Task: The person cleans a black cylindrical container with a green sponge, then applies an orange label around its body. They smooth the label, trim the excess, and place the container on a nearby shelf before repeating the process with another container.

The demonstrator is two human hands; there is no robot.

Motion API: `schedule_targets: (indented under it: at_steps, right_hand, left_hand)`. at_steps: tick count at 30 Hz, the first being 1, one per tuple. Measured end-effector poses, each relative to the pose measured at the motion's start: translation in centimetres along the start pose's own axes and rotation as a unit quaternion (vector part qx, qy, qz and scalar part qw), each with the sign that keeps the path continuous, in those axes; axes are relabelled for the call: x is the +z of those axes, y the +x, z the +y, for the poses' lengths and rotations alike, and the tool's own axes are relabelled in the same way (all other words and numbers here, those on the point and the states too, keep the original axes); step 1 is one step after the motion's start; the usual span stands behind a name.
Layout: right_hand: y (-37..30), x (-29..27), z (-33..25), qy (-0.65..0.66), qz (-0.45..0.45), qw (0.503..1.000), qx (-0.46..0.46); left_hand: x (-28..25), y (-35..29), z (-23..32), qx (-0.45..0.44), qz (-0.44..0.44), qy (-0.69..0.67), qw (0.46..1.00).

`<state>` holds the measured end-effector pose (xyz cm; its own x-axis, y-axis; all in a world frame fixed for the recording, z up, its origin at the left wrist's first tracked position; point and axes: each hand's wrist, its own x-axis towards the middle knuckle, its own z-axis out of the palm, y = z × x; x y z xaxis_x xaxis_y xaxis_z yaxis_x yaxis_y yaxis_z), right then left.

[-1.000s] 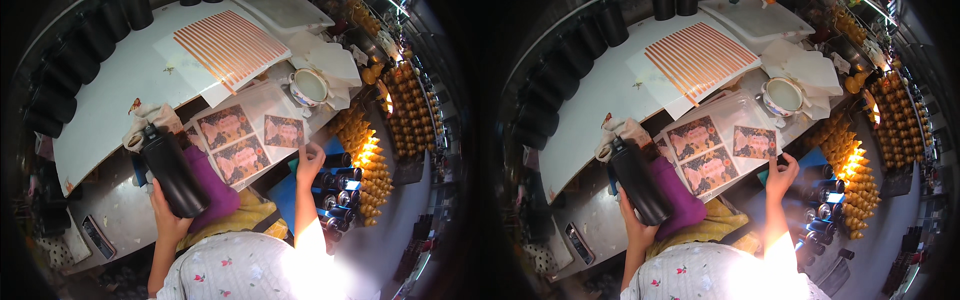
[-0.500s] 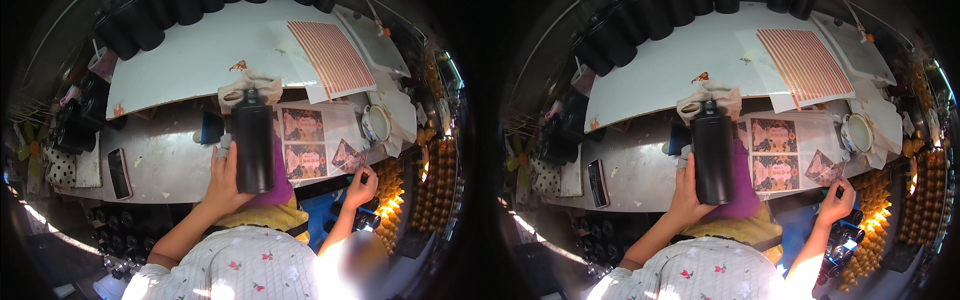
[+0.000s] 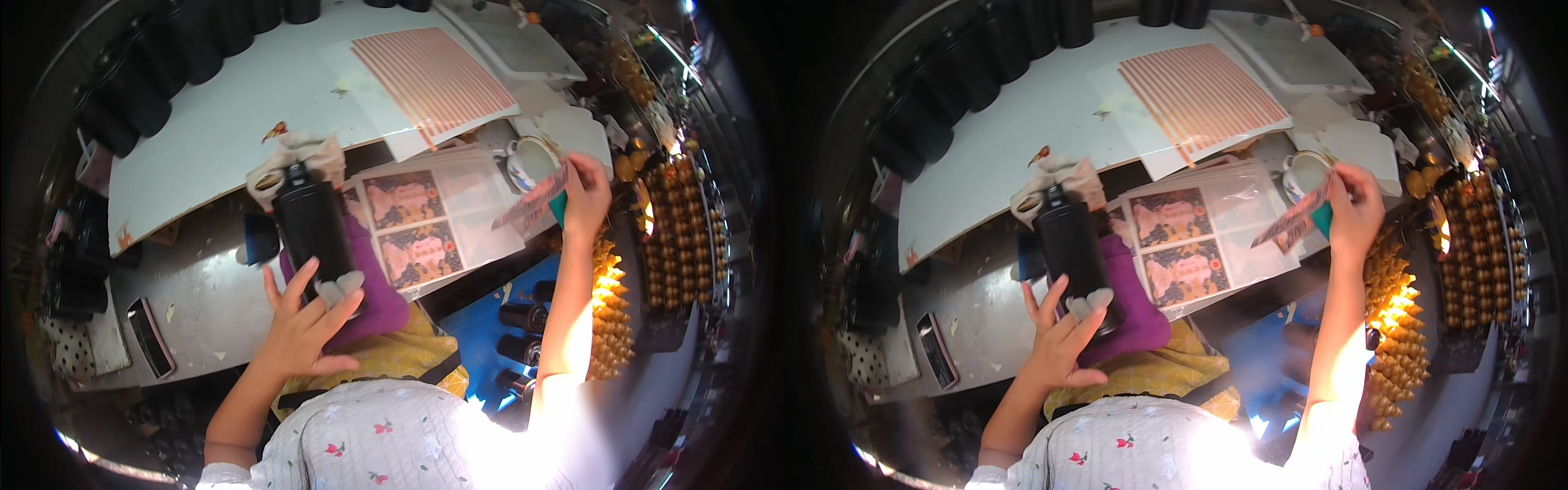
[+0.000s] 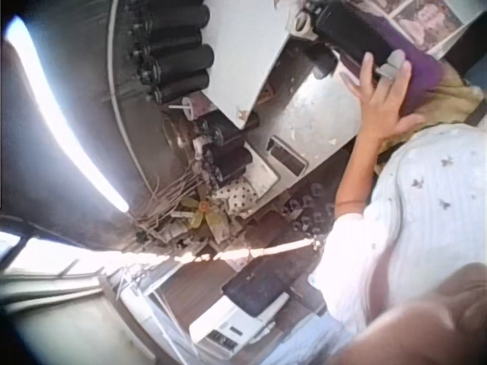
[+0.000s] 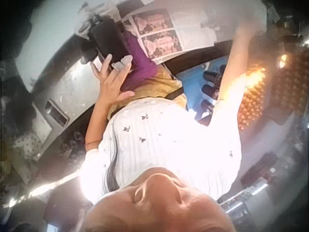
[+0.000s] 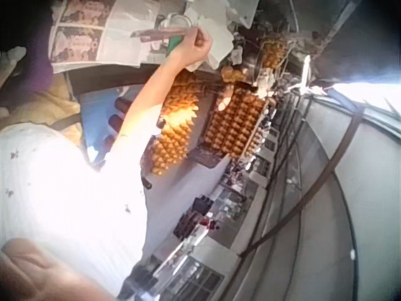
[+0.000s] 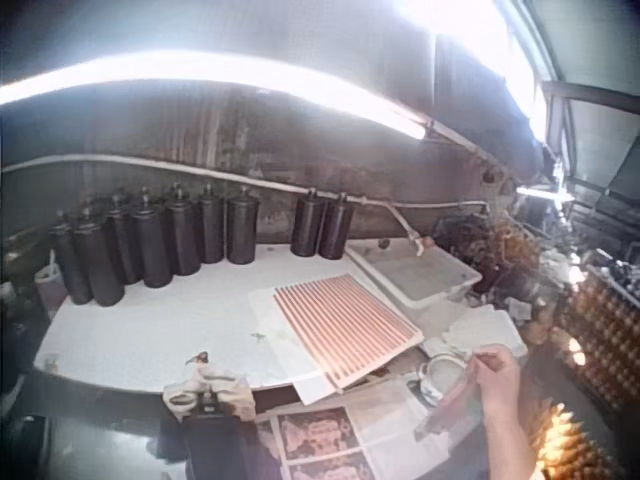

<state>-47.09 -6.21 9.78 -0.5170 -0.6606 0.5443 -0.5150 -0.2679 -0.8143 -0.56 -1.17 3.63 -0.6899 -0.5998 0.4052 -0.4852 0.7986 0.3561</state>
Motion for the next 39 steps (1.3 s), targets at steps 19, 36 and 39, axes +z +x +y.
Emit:
schedule_targets:
  at_steps: [19,36,39]
  right_hand:
    - [7.1,-2.8,6.4,-0.570,-0.092,0.811,-0.098]
    - [-4.8,7.9,-16.3,-0.122,-0.214,0.911,-0.331]
    - [-6.9,10.5,-19.2,-0.051,-0.265,0.899,-0.344]
  left_hand:
    - [1.5,-4.7,0.2,-0.152,0.059,0.019,0.986]
    - [-2.6,1.3,-0.8,-0.194,0.067,-0.104,0.973]
    - [-3.9,2.6,-0.3,-0.210,0.079,-0.179,0.958]
